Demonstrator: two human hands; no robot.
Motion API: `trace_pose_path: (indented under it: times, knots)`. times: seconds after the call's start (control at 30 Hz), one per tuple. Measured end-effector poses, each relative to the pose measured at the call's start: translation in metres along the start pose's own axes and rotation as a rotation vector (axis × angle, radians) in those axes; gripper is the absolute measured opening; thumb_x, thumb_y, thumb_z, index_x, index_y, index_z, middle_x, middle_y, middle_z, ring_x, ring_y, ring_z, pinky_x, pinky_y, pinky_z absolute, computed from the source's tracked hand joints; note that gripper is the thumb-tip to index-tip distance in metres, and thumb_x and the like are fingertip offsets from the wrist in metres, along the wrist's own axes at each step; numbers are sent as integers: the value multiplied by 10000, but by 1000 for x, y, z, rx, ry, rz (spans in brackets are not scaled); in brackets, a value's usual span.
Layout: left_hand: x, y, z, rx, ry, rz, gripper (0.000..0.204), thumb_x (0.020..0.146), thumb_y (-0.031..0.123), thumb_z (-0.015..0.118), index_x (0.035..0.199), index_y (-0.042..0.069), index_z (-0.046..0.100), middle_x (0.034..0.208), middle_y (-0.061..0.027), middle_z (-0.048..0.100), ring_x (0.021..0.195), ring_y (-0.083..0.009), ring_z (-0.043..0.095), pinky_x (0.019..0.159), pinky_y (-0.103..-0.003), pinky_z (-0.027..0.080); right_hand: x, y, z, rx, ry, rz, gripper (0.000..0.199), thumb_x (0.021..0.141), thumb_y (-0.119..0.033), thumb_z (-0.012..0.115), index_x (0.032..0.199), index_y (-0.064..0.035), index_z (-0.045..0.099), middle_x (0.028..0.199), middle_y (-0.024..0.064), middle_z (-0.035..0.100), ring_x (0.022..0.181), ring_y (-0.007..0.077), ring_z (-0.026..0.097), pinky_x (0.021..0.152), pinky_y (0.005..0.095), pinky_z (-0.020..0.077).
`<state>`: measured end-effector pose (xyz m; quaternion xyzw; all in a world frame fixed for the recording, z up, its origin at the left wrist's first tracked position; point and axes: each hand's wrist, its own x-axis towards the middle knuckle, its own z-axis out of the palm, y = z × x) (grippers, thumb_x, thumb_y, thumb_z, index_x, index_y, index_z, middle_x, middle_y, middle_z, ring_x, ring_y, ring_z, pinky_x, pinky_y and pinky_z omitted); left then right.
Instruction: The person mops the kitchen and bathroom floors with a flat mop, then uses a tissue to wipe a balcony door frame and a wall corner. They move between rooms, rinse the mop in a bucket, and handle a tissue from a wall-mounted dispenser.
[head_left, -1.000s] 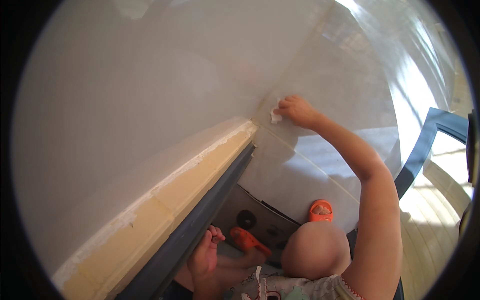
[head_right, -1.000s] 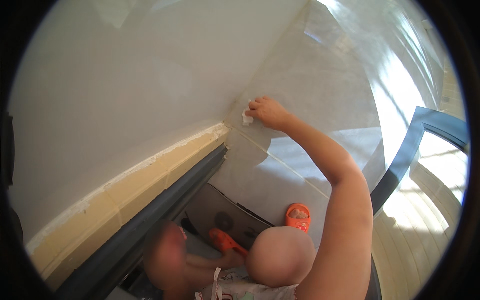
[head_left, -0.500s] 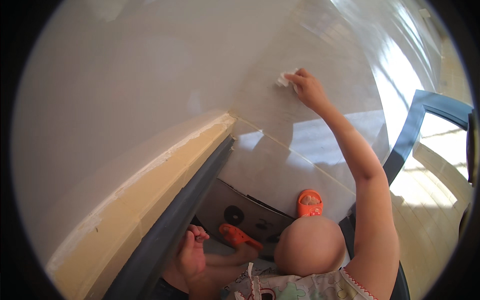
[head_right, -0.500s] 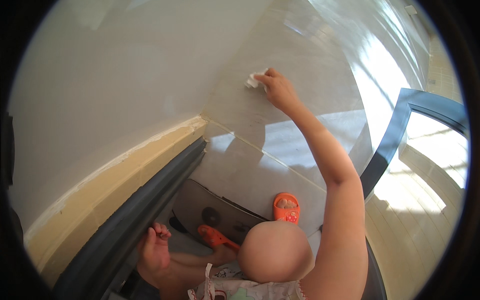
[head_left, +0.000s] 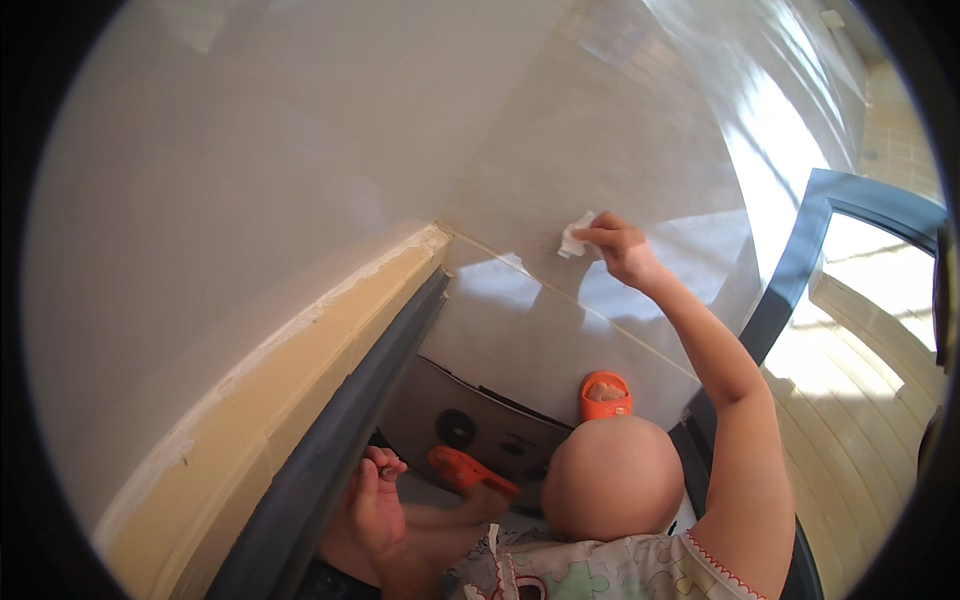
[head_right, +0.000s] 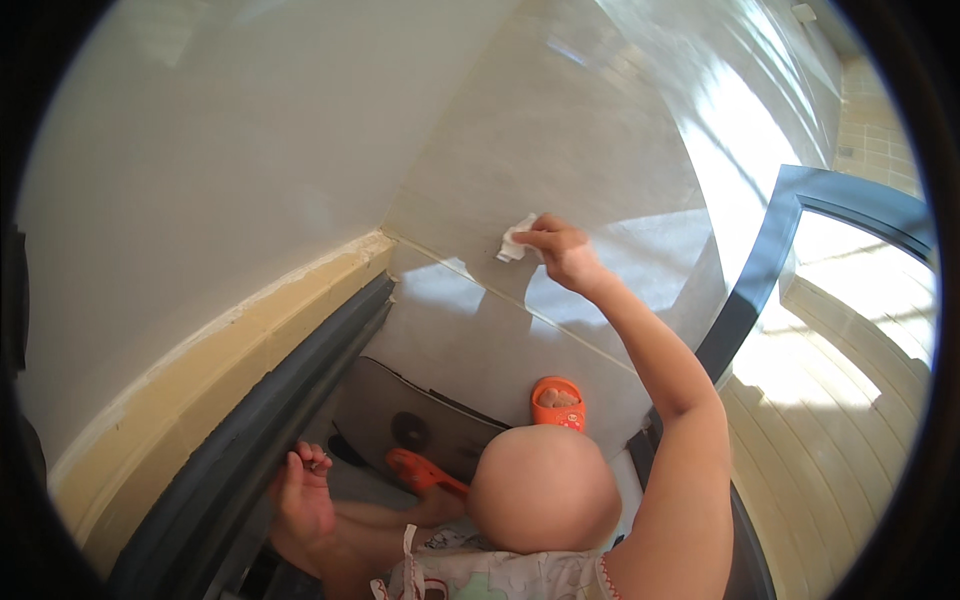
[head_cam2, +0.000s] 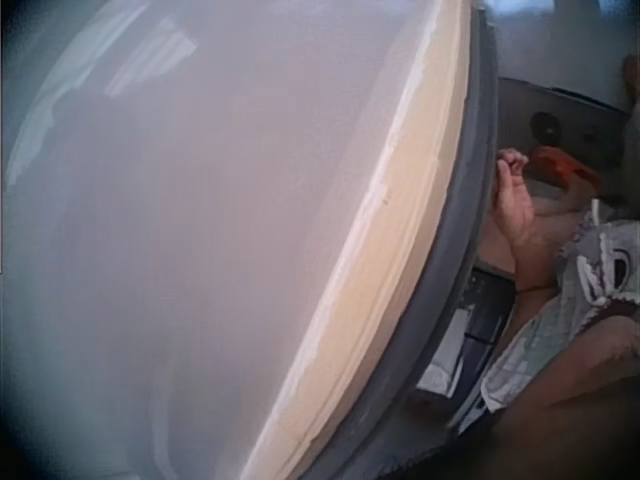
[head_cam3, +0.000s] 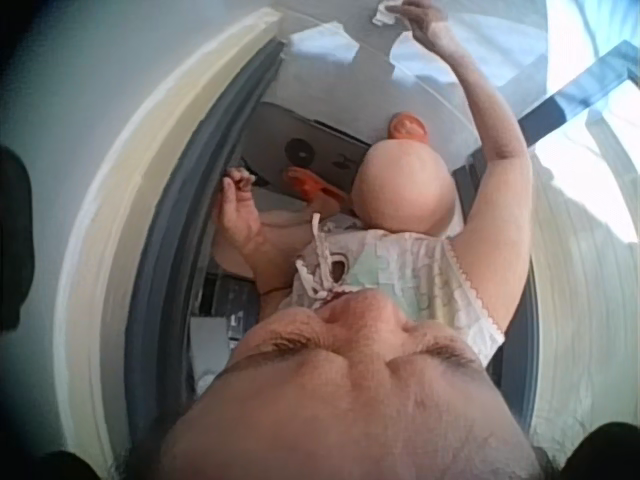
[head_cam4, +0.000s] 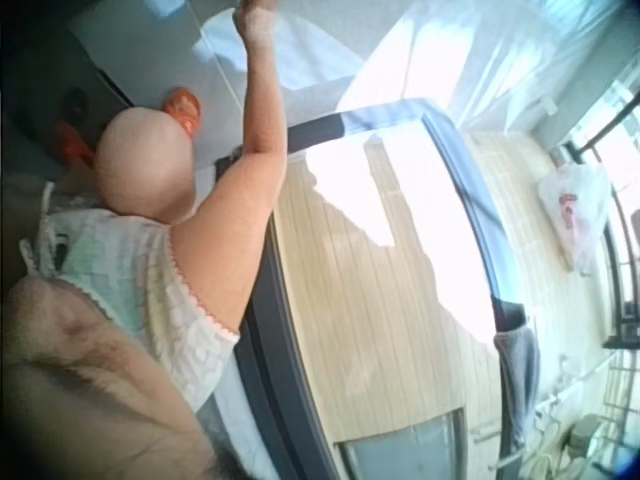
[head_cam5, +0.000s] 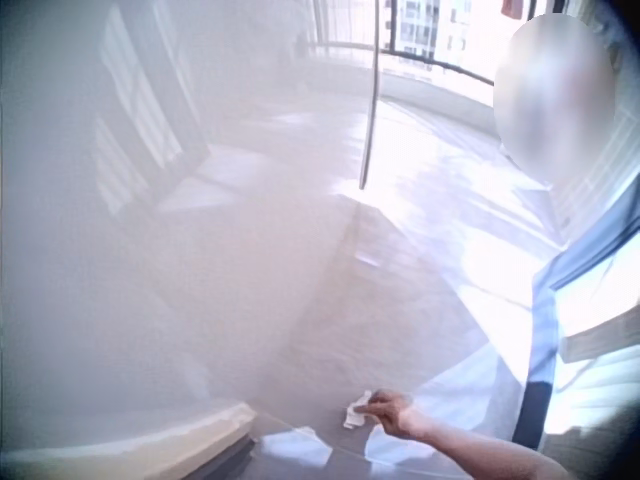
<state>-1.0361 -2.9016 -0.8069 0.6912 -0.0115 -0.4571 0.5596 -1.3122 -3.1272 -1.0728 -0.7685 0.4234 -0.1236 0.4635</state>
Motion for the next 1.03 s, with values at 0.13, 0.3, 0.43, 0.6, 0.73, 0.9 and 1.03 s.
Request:
trace_pose_path:
  times: [0.13,0.3,0.43,0.6,0.73,0.9,1.03]
  knots:
    - [0,1,0,64,9,-27,163,920,167,501,957,15,547,911,-51,524,857,-147,498,762,-283,433,-69,19,-17,35,217,200,336,789,72,502,1023,-106,663,871,114,572,742,260,567,668,326,463]
    - [1,3,3,56,-15,-35,170,916,178,511,952,16,547,908,-46,526,852,-141,500,757,-278,429,-158,32,13,-9,491,578,356,781,26,557,1111,-94,616,834,113,538,703,221,544,651,302,460]
    - [-1,3,2,77,-1,-23,161,912,170,515,940,16,553,903,-47,530,850,-138,503,756,-278,428,-158,24,56,41,675,564,387,773,21,577,1154,-46,576,853,121,526,694,212,535,643,300,467]
    - [0,2,4,71,-24,-12,160,912,159,514,944,7,556,899,-49,533,842,-141,510,754,-274,436,-80,5,86,93,705,355,405,763,37,559,1164,-18,555,895,149,534,739,263,554,671,335,471]
    - [1,2,3,66,-45,-8,161,910,153,519,959,5,556,901,-48,532,843,-143,514,753,-273,443,-26,-15,91,118,535,324,434,743,67,531,1170,-12,521,904,169,532,804,324,552,704,370,464]
    - [1,-1,1,56,-46,6,186,907,148,525,1022,2,537,908,-48,530,854,-144,512,760,-278,447,-4,-25,93,98,423,243,473,723,66,542,1186,-8,482,940,182,519,824,342,551,714,390,466]
    - [0,-3,0,80,-56,29,221,902,162,539,1070,20,520,928,-43,531,866,-150,513,791,-292,447,15,-27,107,112,316,185,581,710,54,562,1263,-39,411,1022,192,494,893,366,544,746,407,470]
